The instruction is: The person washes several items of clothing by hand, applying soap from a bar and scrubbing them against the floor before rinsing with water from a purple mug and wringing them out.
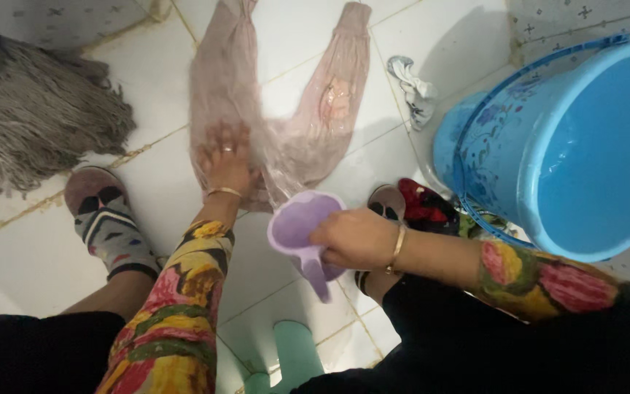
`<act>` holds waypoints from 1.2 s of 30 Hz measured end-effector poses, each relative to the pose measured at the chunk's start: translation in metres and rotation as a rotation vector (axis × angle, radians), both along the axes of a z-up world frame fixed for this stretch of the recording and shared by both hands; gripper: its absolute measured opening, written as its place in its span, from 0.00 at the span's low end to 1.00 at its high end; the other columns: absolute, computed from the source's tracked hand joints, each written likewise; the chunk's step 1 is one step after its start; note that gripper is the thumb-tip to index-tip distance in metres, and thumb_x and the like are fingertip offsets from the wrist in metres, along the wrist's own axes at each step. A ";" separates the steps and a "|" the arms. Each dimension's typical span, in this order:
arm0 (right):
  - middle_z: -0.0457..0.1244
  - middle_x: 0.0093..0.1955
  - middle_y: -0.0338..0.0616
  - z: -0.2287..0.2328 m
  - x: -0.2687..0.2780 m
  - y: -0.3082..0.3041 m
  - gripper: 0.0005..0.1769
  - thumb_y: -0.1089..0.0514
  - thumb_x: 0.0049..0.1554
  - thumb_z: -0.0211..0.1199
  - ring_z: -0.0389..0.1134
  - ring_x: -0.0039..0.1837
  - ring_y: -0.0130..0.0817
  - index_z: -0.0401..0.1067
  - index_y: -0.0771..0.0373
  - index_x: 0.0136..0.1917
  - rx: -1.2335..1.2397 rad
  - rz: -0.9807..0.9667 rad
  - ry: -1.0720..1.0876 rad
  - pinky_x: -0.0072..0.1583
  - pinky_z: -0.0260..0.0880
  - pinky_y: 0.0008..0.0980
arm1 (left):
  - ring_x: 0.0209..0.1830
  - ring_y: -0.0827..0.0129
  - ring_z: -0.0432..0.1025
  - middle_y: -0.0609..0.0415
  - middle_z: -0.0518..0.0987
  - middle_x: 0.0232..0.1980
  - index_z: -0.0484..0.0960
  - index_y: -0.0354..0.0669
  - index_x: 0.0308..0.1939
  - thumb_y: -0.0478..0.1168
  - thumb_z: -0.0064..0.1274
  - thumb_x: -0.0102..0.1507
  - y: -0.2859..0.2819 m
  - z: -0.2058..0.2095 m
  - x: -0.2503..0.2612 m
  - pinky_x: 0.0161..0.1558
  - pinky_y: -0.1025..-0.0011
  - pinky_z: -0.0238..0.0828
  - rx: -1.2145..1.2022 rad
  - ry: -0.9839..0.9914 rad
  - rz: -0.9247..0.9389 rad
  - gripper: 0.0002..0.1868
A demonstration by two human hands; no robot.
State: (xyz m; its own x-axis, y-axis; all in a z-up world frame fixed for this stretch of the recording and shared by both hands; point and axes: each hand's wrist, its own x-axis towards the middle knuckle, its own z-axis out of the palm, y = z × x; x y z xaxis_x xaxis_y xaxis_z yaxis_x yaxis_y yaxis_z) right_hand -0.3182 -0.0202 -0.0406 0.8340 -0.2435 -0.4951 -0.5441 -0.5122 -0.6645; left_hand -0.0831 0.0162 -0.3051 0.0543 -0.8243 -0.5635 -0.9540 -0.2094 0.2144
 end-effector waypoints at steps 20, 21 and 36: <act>0.58 0.75 0.55 -0.204 -0.077 -0.074 0.26 0.63 0.63 0.54 0.61 0.72 0.48 0.64 0.64 0.74 -0.525 -0.188 -0.126 0.70 0.62 0.44 | 0.82 0.37 0.15 0.39 0.24 0.84 0.37 0.55 0.84 0.76 0.54 0.56 0.058 0.037 -0.022 0.73 0.26 0.19 0.159 0.046 0.450 0.65; 0.59 0.75 0.55 -0.208 -0.098 -0.114 0.27 0.66 0.61 0.53 0.60 0.77 0.52 0.64 0.63 0.74 -0.506 -0.378 0.299 0.79 0.61 0.41 | 0.83 0.39 0.16 0.40 0.25 0.85 0.37 0.55 0.85 0.77 0.54 0.57 0.059 0.037 -0.031 0.74 0.26 0.20 0.130 0.023 0.430 0.65; 0.63 0.61 0.55 -0.254 0.026 0.020 0.25 0.51 0.45 0.66 0.62 0.65 0.56 0.75 0.58 0.57 -0.454 -0.111 -0.245 0.64 0.62 0.57 | 0.80 0.34 0.16 0.36 0.20 0.84 0.31 0.50 0.85 0.80 0.58 0.55 0.082 0.013 -0.031 0.66 0.27 0.15 -0.080 -0.290 0.308 0.73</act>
State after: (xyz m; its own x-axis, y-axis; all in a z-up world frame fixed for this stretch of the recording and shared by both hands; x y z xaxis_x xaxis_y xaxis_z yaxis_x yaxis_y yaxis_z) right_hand -0.2919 -0.0001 -0.2950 0.8691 -0.4814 -0.1132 -0.4680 -0.7266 -0.5031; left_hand -0.1139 0.0986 -0.2925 0.4516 -0.7853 -0.4235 -0.8726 -0.4878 -0.0259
